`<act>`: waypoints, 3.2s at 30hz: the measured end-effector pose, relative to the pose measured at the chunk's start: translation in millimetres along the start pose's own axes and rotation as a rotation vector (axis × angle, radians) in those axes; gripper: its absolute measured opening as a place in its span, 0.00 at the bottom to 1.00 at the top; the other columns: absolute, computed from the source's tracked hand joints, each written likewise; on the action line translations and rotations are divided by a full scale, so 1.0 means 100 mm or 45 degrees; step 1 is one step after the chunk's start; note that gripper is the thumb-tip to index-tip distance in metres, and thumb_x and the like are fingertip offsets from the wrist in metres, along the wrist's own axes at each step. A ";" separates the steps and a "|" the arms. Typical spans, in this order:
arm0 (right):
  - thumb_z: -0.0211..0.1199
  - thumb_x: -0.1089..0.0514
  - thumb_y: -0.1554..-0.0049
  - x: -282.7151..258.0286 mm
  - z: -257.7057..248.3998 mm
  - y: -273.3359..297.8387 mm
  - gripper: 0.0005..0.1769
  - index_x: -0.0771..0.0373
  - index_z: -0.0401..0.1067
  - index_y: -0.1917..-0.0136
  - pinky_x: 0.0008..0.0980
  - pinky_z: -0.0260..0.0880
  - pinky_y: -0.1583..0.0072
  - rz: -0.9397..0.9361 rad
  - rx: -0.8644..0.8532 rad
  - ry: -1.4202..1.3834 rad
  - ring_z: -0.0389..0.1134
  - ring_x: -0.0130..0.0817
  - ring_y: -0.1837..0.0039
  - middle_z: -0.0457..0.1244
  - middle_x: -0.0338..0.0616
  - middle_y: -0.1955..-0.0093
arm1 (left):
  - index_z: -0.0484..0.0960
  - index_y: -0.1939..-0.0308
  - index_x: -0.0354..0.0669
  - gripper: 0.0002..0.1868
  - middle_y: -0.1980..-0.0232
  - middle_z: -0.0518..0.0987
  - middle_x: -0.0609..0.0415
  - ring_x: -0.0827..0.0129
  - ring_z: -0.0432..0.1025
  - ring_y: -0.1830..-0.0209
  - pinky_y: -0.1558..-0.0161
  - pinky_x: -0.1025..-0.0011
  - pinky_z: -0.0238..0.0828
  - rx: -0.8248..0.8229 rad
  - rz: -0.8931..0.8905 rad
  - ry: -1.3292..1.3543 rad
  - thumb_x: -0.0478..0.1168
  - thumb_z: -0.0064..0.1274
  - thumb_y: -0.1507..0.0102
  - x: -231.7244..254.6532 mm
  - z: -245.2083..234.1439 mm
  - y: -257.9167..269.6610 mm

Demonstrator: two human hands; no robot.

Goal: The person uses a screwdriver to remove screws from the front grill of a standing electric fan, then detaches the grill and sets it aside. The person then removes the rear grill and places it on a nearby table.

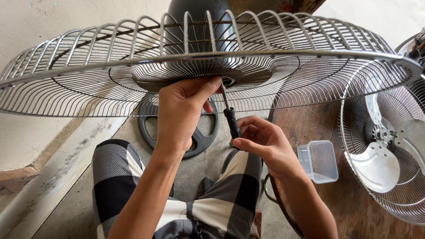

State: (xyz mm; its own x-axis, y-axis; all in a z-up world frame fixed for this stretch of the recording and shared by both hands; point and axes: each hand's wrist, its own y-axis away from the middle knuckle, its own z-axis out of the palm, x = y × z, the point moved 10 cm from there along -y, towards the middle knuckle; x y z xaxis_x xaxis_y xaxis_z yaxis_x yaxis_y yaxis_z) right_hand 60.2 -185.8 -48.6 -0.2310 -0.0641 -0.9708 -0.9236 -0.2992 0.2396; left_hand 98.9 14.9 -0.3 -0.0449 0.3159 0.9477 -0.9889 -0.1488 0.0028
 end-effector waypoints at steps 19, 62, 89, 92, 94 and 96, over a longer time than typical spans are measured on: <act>0.71 0.58 0.46 -0.27 -0.12 0.00 0.20 0.66 0.75 0.41 0.31 0.73 0.47 -0.222 -0.088 0.672 0.70 0.28 0.52 0.71 0.41 0.53 | 0.90 0.62 0.44 0.04 0.66 0.88 0.57 0.81 0.69 0.76 0.72 0.79 0.64 0.051 0.047 0.009 0.39 0.64 0.38 -0.05 -0.03 0.01; 0.51 0.68 0.28 -0.35 -0.16 -0.47 0.07 0.59 0.55 0.43 0.25 0.56 0.49 -0.925 0.315 0.043 0.51 0.23 0.52 0.52 0.37 0.51 | 0.90 0.61 0.40 0.08 0.66 0.87 0.57 0.84 0.67 0.78 0.74 0.82 0.63 0.024 0.148 -0.067 0.40 0.60 0.34 -0.02 0.06 0.04; 0.61 0.61 0.30 -0.60 0.00 -0.21 0.08 0.64 0.63 0.45 0.21 0.53 0.58 -0.970 0.658 0.553 0.51 0.17 0.60 0.54 0.31 0.62 | 0.89 0.55 0.43 0.09 0.63 0.86 0.58 0.82 0.69 0.73 0.70 0.81 0.68 -0.261 0.218 -0.169 0.42 0.57 0.32 -0.02 -0.02 0.12; 0.61 0.60 0.31 -0.61 0.01 -0.18 0.07 0.64 0.67 0.44 0.21 0.49 0.60 -0.918 0.667 0.575 0.49 0.16 0.62 0.53 0.29 0.64 | 0.89 0.56 0.43 0.09 0.63 0.86 0.58 0.82 0.69 0.74 0.70 0.81 0.68 -0.254 0.202 -0.216 0.43 0.58 0.33 -0.02 -0.02 0.14; 0.61 0.60 0.31 -0.62 0.03 -0.14 0.06 0.64 0.69 0.43 0.21 0.48 0.61 -0.883 0.655 0.579 0.49 0.15 0.63 0.53 0.29 0.65 | 0.88 0.56 0.43 0.09 0.63 0.86 0.59 0.83 0.69 0.74 0.69 0.81 0.69 -0.264 0.195 -0.237 0.43 0.57 0.33 -0.03 -0.01 0.17; 0.60 0.60 0.31 -0.64 0.06 -0.07 0.07 0.64 0.72 0.41 0.20 0.47 0.62 -0.867 0.628 0.568 0.49 0.14 0.64 0.54 0.27 0.66 | 0.88 0.54 0.43 0.10 0.63 0.86 0.59 0.83 0.69 0.72 0.67 0.81 0.69 -0.292 0.193 -0.236 0.43 0.56 0.32 -0.03 0.01 0.22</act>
State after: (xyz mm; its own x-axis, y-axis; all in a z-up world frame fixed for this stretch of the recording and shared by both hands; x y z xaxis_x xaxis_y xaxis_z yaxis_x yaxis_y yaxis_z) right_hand 79.9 -173.9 11.8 0.4484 -0.4121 -0.7931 -0.8652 0.0227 -0.5010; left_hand 78.0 9.4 -2.9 -0.1879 0.1275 0.9739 -0.9801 0.0406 -0.1944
